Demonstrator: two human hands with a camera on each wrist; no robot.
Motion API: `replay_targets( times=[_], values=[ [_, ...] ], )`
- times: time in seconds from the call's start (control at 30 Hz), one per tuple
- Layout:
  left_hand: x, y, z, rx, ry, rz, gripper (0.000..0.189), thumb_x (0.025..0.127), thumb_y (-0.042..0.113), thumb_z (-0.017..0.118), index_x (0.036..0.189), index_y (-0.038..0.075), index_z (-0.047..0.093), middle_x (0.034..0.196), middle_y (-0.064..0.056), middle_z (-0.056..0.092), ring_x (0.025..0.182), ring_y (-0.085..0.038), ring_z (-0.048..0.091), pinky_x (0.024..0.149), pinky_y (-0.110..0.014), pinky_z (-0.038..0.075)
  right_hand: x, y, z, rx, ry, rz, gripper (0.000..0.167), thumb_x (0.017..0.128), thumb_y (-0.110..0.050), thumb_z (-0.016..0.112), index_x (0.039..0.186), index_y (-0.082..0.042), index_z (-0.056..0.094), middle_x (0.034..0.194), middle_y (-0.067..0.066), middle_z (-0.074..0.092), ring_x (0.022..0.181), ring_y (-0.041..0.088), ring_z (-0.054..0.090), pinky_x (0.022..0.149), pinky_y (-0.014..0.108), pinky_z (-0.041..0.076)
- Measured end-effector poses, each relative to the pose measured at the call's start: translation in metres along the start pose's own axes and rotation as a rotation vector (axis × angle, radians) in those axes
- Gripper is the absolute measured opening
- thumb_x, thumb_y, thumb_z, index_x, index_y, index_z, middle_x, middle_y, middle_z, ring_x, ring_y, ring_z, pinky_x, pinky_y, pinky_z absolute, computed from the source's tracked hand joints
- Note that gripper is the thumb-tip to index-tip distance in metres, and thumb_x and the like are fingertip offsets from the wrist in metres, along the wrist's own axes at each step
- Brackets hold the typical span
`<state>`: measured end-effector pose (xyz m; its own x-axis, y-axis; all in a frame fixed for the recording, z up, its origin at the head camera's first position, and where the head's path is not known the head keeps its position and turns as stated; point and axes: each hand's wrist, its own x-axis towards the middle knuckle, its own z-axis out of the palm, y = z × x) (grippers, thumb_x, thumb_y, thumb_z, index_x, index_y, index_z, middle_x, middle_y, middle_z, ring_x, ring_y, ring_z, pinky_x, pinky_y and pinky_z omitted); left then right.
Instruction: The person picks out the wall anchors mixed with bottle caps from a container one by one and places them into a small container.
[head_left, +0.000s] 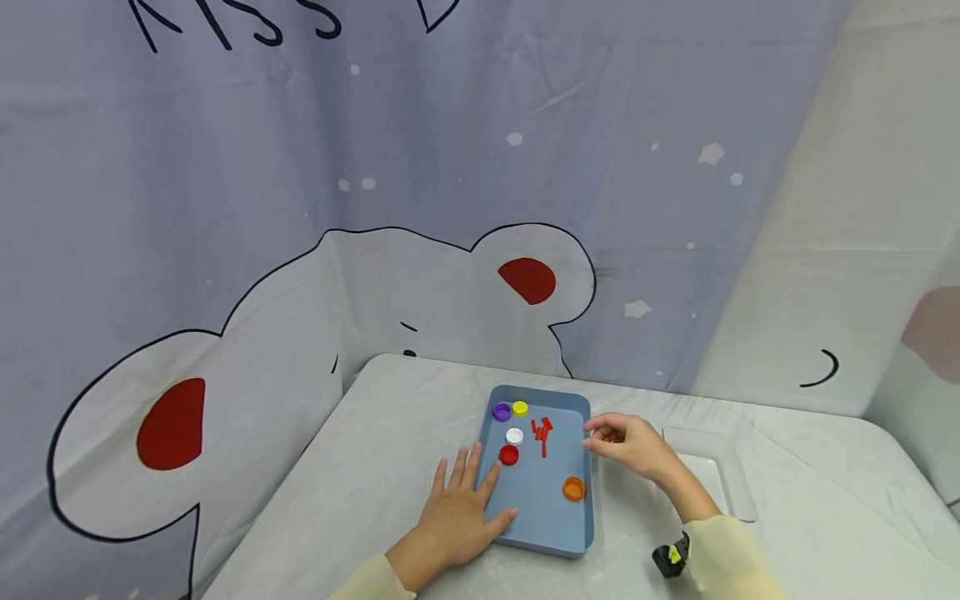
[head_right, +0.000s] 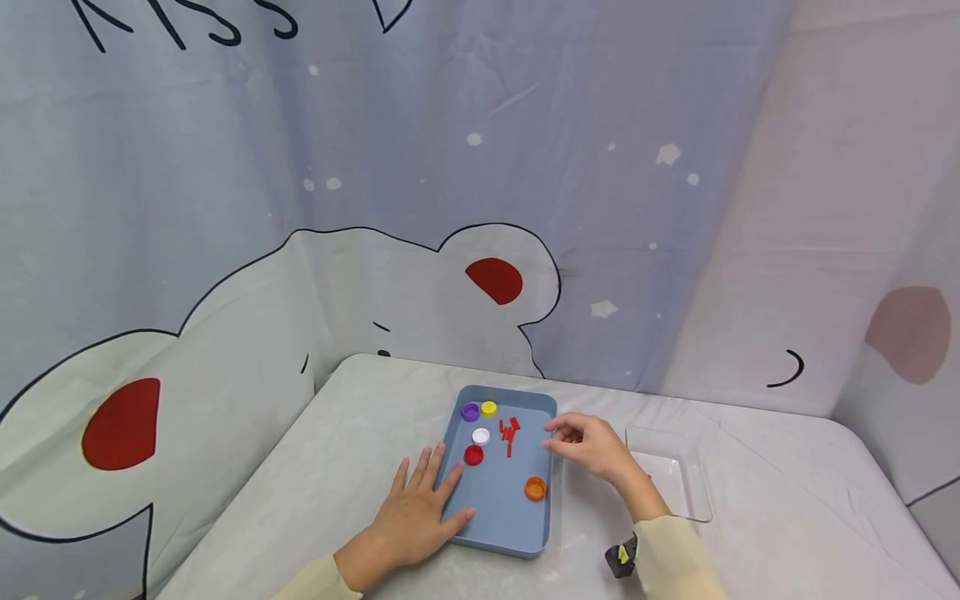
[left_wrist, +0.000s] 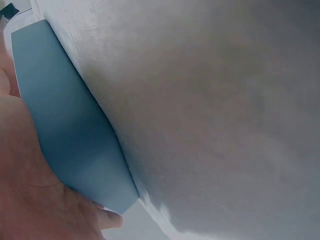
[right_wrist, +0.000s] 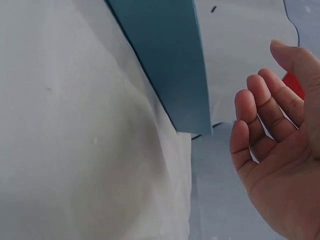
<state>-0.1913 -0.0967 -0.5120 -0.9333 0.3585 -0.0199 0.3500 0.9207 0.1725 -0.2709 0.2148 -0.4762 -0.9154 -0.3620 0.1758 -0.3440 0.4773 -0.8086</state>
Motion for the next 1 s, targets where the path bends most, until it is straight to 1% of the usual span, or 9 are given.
replay_targets(
  times=[0.27, 0.47, 0.57, 0.77, 0.83, 0.93, 1.0],
  values=[
    [0.001, 0.0, 0.0, -0.003, -0.01, -0.009, 0.079, 0.098, 0.071, 0.035, 0.157, 0.019, 0.04, 0.169, -0.016, 0.016, 0.155, -0.04, 0.012, 0.12, -0.065, 0.009, 0.011, 0.0, 0.015, -0.044, -0.029, -0.041, 0.034, 0.09, -0.023, 0.079, 0.112, 0.002, 0.071, 0.087, 0.0, 0.067, 0.076, 0.012, 0.059, 0.069, 0.023, 0.051],
    [0.0, 0.0, -0.001, -0.003, -0.017, -0.013, 0.079, 0.098, 0.071, 0.034, 0.157, 0.019, 0.04, 0.169, -0.016, 0.016, 0.155, -0.04, 0.012, 0.12, -0.065, 0.008, 0.019, -0.001, 0.025, -0.058, -0.058, -0.023, 0.034, 0.089, -0.024, 0.079, 0.112, 0.001, 0.071, 0.086, -0.001, 0.066, 0.077, 0.015, 0.059, 0.07, 0.024, 0.051],
    [0.0, 0.001, -0.001, -0.005, -0.02, -0.015, 0.079, 0.098, 0.072, 0.035, 0.157, 0.019, 0.041, 0.169, -0.016, 0.016, 0.155, -0.04, 0.012, 0.12, -0.065, 0.008, 0.023, -0.001, 0.03, -0.068, -0.057, -0.019, 0.033, 0.089, -0.024, 0.079, 0.111, 0.001, 0.072, 0.085, -0.002, 0.066, 0.077, 0.014, 0.059, 0.071, 0.023, 0.051],
    [0.0, 0.001, -0.001, -0.009, -0.022, -0.017, 0.079, 0.098, 0.072, 0.036, 0.156, 0.019, 0.042, 0.168, -0.016, 0.017, 0.155, -0.04, 0.013, 0.119, -0.066, 0.008, 0.03, 0.001, 0.04, -0.075, -0.066, -0.057, 0.029, 0.089, -0.02, 0.079, 0.108, 0.001, 0.072, 0.083, -0.002, 0.066, 0.074, 0.011, 0.057, 0.068, 0.023, 0.051],
    [0.0, 0.001, -0.001, -0.007, -0.023, -0.016, 0.079, 0.098, 0.072, 0.035, 0.156, 0.019, 0.042, 0.168, -0.016, 0.017, 0.155, -0.04, 0.013, 0.119, -0.066, 0.009, 0.032, 0.002, 0.044, -0.081, -0.076, -0.055, 0.027, 0.089, -0.018, 0.079, 0.107, 0.0, 0.073, 0.083, -0.003, 0.066, 0.074, 0.01, 0.057, 0.069, 0.023, 0.051],
    [0.0, 0.001, -0.001, -0.001, -0.024, -0.015, 0.079, 0.098, 0.072, 0.034, 0.157, 0.019, 0.041, 0.168, -0.016, 0.017, 0.155, -0.04, 0.013, 0.119, -0.065, 0.009, 0.036, 0.003, 0.049, -0.12, -0.092, -0.05, 0.025, 0.088, -0.018, 0.08, 0.106, -0.002, 0.073, 0.083, -0.005, 0.065, 0.075, 0.011, 0.057, 0.07, 0.024, 0.051],
    [0.0, 0.001, -0.002, -0.001, -0.022, -0.013, 0.079, 0.098, 0.072, 0.034, 0.157, 0.019, 0.041, 0.168, -0.016, 0.017, 0.155, -0.04, 0.013, 0.119, -0.065, 0.009, 0.038, 0.004, 0.052, -0.167, -0.102, -0.041, 0.024, 0.088, -0.019, 0.081, 0.105, -0.004, 0.074, 0.083, -0.006, 0.064, 0.076, 0.011, 0.057, 0.072, 0.024, 0.051]
  ],
)
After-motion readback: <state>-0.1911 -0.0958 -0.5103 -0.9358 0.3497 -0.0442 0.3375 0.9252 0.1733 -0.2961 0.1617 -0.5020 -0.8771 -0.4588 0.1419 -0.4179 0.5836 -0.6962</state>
